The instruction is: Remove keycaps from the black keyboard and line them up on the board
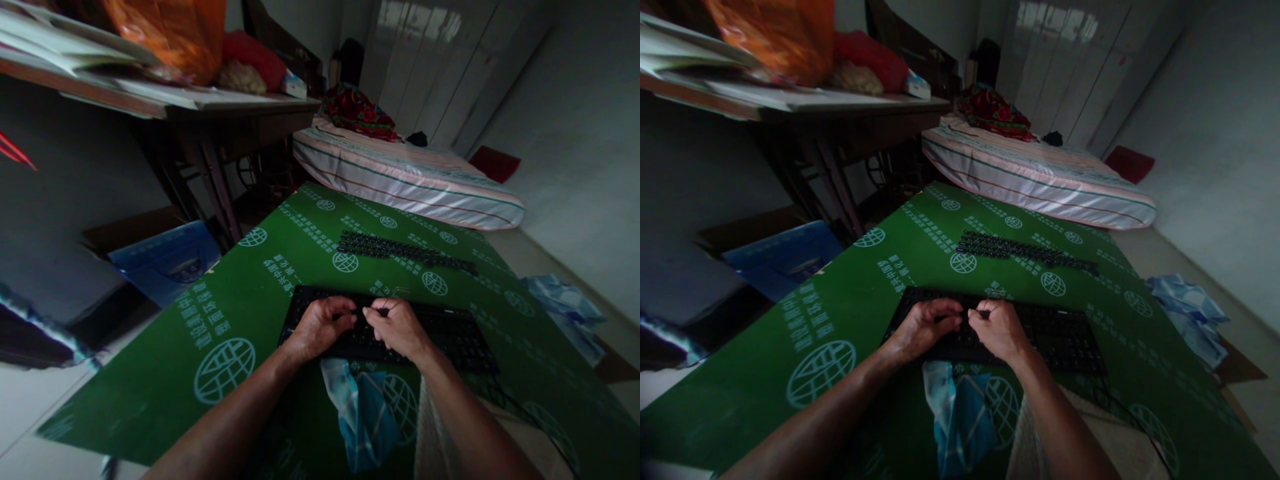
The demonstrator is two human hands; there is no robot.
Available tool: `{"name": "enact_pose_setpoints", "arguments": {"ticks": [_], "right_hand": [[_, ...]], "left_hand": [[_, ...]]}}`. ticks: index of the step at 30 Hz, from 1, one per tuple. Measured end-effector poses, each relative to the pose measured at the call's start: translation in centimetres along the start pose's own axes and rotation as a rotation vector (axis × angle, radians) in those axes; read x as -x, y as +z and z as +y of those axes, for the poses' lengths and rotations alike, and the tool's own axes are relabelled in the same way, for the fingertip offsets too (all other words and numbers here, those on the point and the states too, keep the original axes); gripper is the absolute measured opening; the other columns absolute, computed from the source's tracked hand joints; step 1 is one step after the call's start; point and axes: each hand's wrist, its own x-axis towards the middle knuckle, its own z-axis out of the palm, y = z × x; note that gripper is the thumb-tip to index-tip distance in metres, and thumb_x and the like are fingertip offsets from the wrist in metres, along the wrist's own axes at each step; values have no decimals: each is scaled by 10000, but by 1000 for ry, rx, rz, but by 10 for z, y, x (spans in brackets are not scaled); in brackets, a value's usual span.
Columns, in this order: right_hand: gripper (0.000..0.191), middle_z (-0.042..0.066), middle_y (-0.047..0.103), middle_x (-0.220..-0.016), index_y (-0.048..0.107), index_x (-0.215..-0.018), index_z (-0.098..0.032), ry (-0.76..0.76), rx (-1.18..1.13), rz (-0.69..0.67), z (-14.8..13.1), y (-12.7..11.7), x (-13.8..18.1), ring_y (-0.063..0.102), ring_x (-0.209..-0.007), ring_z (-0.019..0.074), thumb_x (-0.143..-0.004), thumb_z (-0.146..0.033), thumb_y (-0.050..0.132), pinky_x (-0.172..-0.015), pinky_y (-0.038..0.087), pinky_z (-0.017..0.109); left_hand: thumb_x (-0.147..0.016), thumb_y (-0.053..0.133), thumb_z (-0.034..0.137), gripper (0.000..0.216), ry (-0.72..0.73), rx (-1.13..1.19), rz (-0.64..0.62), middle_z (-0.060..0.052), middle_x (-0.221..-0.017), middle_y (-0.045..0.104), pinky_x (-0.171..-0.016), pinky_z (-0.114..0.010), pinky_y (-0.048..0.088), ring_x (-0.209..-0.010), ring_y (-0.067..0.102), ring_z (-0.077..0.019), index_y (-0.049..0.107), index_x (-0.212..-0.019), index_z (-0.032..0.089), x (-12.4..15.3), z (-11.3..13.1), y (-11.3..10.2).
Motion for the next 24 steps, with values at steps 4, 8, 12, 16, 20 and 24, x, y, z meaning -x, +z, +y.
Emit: {"name": "enact_pose_setpoints", "arguments": {"ticks": [4,8,12,16,20,24], "right_hand": [[266,-52,478,-363,476,-549,-188,-5,13,-13,3,2,-2,369,-277,58,-757,-352,493,-320,263,165],[256,-51,474,-360,461,-533,-193,-56,77,-12,4,4,-4,350,-278,57,-755,-319,481,-323,234,172],[253,-60,423,-348,454,-518,-199,-113,120,-12,4,8,-5,349,-303,64,-752,-293,473,-338,228,178],[273,-60,388,-346,443,-490,-197,-129,131,2,6,9,-5,354,-322,67,-743,-291,485,-342,226,177],[240,-54,437,-368,531,-544,-185,-63,60,41,9,9,-5,359,-331,68,-730,-336,520,-350,240,177],[173,-39,500,-451,584,-585,-178,-59,56,113,13,14,-5,425,-414,84,-671,-327,585,-406,293,181]], "left_hand": [[-724,587,239,166,1,-20,1,12,-680,635,-601,-226,462,-618,579,-123,623,-859,149,0,0,0],[-722,591,242,158,14,-58,5,17,-658,631,-611,-223,460,-618,571,-122,634,-840,146,0,2,-1],[-728,589,249,168,12,-70,0,14,-665,633,-594,-217,453,-612,567,-121,637,-848,142,0,4,-1],[-730,593,244,155,7,-73,-4,13,-678,636,-598,-214,453,-612,567,-117,634,-839,142,0,4,-1],[-742,584,263,179,16,-82,4,3,-687,647,-610,-225,466,-638,594,-134,628,-868,143,0,0,-1],[-752,581,297,205,37,-221,17,-17,-731,668,-634,-239,480,-693,621,-161,637,-890,156,1,-2,-3]]}}
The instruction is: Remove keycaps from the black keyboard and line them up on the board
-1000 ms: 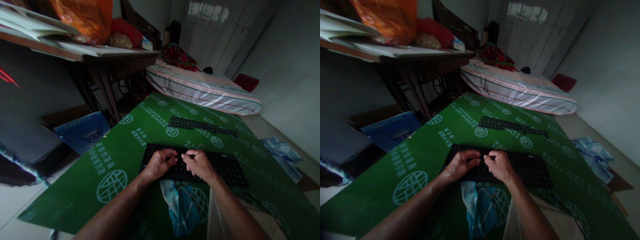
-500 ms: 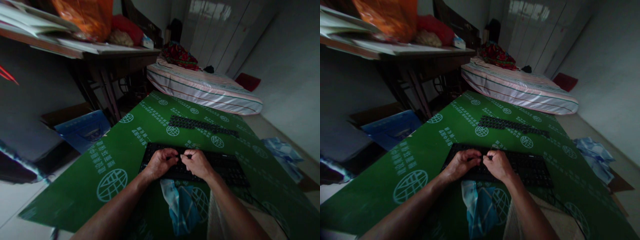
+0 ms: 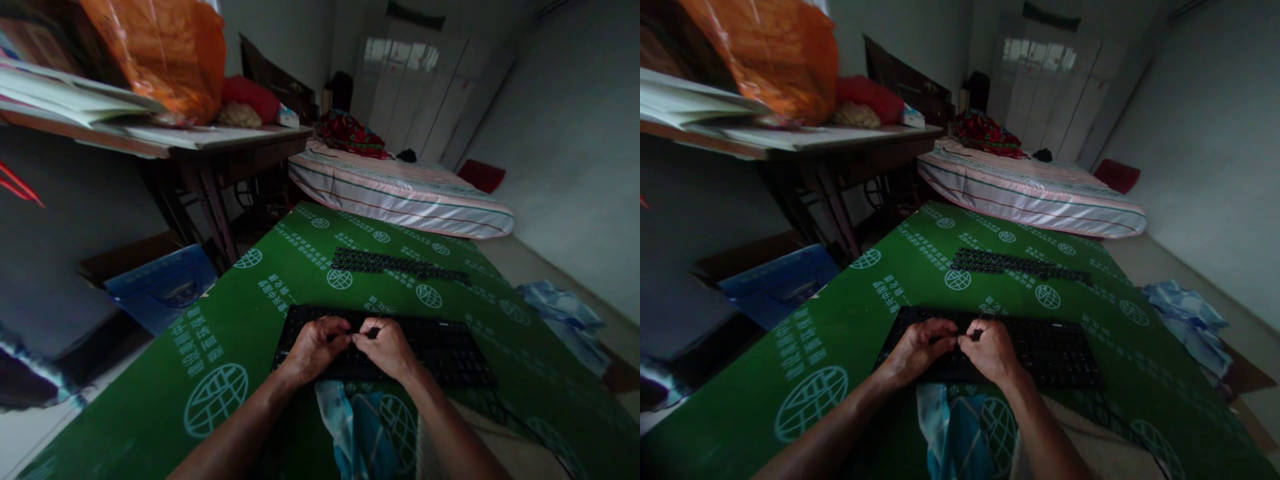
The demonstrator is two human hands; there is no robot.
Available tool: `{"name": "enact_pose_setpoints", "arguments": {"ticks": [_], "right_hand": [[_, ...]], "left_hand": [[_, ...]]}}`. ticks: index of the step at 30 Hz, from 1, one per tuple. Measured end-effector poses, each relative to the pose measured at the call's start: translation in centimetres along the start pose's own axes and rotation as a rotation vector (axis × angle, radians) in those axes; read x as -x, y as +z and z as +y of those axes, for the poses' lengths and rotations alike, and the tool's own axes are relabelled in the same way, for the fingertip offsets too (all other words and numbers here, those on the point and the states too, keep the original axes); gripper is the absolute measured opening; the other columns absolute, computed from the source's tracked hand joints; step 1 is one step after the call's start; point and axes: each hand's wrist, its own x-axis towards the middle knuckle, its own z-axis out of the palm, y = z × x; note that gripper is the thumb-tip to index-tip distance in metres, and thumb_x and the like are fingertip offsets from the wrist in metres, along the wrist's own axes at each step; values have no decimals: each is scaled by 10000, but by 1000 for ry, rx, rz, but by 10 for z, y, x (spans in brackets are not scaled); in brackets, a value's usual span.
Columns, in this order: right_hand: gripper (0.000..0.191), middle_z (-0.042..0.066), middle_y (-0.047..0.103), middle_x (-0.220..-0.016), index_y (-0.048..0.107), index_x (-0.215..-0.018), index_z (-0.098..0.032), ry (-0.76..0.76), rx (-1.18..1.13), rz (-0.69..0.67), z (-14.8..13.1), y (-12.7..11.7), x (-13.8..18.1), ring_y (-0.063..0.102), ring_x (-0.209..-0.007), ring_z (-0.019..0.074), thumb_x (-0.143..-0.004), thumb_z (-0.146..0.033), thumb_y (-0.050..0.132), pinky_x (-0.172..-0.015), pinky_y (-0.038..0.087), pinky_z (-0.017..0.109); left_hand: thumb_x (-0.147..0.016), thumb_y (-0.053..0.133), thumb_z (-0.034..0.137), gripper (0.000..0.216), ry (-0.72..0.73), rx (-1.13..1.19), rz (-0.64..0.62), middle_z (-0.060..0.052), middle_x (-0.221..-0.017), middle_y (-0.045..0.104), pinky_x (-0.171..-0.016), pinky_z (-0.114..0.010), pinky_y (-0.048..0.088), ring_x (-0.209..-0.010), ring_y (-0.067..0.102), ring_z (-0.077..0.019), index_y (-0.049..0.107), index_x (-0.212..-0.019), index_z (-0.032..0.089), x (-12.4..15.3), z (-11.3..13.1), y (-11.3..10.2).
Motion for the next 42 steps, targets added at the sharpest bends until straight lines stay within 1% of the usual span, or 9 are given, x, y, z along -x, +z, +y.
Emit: {"name": "enact_pose_setpoints", "arguments": {"ticks": [4,7,10,15,17,20,23,38,42], "right_hand": [[94,-28,552,-518,581,-629,-195,-44,35,79,4,5,-2,477,-477,108,-665,-281,573,-461,338,197],[38,-17,591,-603,566,-674,-202,-82,14,112,7,7,-3,534,-571,129,-658,-229,545,-557,396,209],[51,-7,599,-636,556,-689,-204,-81,-7,120,8,8,-2,555,-626,141,-653,-194,521,-617,415,217],[92,-9,609,-654,561,-695,-205,-97,-45,140,9,12,0,560,-637,138,-647,-154,501,-619,411,208],[99,-15,604,-641,562,-695,-206,-85,-73,143,9,12,0,558,-620,134,-641,-151,501,-602,408,201],[94,-19,597,-623,555,-668,-211,-65,-108,149,9,13,0,552,-606,132,-632,-151,492,-579,404,194],[88,-24,591,-602,543,-642,-218,-49,-128,152,9,13,0,548,-594,132,-627,-154,484,-561,395,192],[97,-39,509,-560,505,-636,-212,-35,-181,149,7,11,3,492,-544,113,-612,-129,459,-527,369,183],[79,-44,482,-546,496,-626,-203,-18,-244,141,7,10,2,474,-535,111,-608,-133,465,-509,359,188]], "left_hand": [[-750,572,266,177,43,-149,33,-28,-798,683,-672,-248,483,-766,624,-178,656,-879,178,0,4,-2],[-745,548,205,175,65,-288,2,-32,-803,680,-683,-254,476,-771,615,-182,664,-875,187,1,11,-2],[-730,528,148,194,96,-432,-32,-45,-808,667,-717,-277,474,-786,600,-193,667,-860,185,2,20,0],[-671,528,67,220,221,-580,-45,-75,-909,649,-892,-356,433,-965,539,-238,664,-808,170,0,29,7],[-644,545,55,228,226,-596,-41,-81,-972,647,-948,-382,403,-1031,514,-251,674,-792,171,-4,29,11],[-631,575,73,220,180,-601,-24,-98,-1104,623,-967,-404,399,-1109,487,-275,698,-786,170,-10,25,17],[-626,602,89,218,127,-612,-9,-118,-1168,605,-982,-431,388,-1160,463,-303,717,-796,162,-13,22,22],[-674,641,139,147,153,-635,-10,-132,-1203,595,-981,-480,387,-1186,454,-341,733,-783,175,-13,20,21],[-702,622,146,126,176,-652,-1,-124,-1198,599,-973,-481,398,-1176,468,-331,728,-763,180,-13,18,21]]}}
